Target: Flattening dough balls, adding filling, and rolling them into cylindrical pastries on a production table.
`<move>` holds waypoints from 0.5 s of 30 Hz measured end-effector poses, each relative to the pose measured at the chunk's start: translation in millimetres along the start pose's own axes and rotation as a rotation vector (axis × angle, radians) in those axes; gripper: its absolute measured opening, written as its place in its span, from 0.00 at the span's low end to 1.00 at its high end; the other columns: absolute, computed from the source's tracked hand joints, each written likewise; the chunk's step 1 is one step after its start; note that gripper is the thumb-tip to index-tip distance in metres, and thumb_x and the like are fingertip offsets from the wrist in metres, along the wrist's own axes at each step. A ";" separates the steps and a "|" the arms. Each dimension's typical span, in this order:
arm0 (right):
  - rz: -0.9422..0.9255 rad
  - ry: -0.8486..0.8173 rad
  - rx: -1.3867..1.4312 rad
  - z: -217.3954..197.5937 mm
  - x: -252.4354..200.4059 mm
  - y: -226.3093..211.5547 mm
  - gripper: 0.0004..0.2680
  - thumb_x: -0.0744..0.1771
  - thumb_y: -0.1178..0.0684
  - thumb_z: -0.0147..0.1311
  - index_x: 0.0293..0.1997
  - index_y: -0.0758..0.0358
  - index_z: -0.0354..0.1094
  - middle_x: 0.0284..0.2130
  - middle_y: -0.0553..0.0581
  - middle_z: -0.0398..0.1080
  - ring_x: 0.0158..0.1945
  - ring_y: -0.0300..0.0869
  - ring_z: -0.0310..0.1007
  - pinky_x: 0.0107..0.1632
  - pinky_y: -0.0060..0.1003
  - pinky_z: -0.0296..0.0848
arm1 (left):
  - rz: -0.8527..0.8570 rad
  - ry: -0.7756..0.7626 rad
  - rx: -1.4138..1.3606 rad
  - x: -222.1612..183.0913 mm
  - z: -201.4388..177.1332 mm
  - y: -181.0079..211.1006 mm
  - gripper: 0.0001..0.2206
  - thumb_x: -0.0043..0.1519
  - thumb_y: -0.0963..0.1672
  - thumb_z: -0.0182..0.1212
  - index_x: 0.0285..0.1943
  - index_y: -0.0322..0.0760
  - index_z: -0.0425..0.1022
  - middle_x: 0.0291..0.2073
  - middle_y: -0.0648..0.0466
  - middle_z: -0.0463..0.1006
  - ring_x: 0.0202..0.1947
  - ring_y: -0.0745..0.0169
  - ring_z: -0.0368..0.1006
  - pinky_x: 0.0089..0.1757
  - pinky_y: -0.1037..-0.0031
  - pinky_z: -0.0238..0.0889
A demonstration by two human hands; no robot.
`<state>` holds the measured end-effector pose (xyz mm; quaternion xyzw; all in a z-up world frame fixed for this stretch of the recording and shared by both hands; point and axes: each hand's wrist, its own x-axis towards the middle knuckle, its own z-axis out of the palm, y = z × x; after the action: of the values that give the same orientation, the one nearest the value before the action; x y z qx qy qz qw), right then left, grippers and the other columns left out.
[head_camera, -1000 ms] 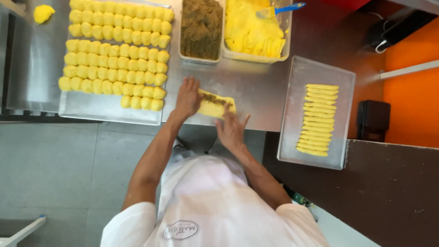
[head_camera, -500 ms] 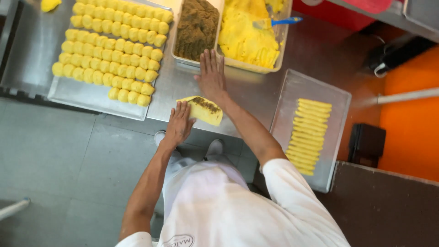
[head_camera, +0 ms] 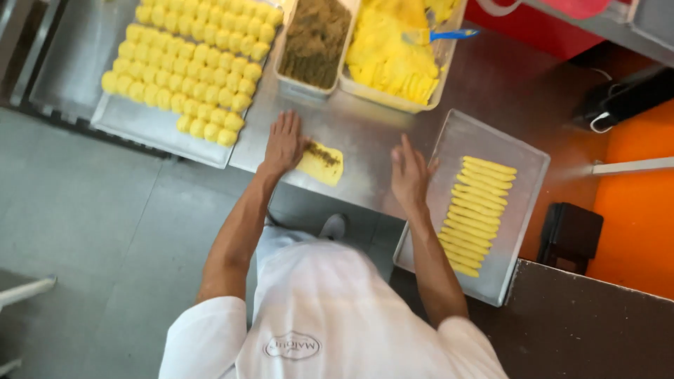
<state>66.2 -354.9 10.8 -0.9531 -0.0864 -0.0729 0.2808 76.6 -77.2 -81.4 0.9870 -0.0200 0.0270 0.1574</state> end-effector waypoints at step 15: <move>0.224 -0.040 0.255 -23.9 -63.6 -1.7 0.11 0.64 0.45 0.44 0.46 0.52 0.64 0.39 0.51 0.67 0.47 0.42 0.63 0.58 0.42 0.40 | -0.075 0.033 -0.108 -66.4 -20.8 28.5 0.25 0.52 0.47 0.54 0.57 0.34 0.57 0.55 0.44 0.59 0.57 0.47 0.51 0.50 0.49 0.46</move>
<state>1.8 -374.5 19.6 -0.9147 0.0063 -0.0107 0.4040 8.1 -95.7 -56.9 0.9766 0.0181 0.0364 0.2114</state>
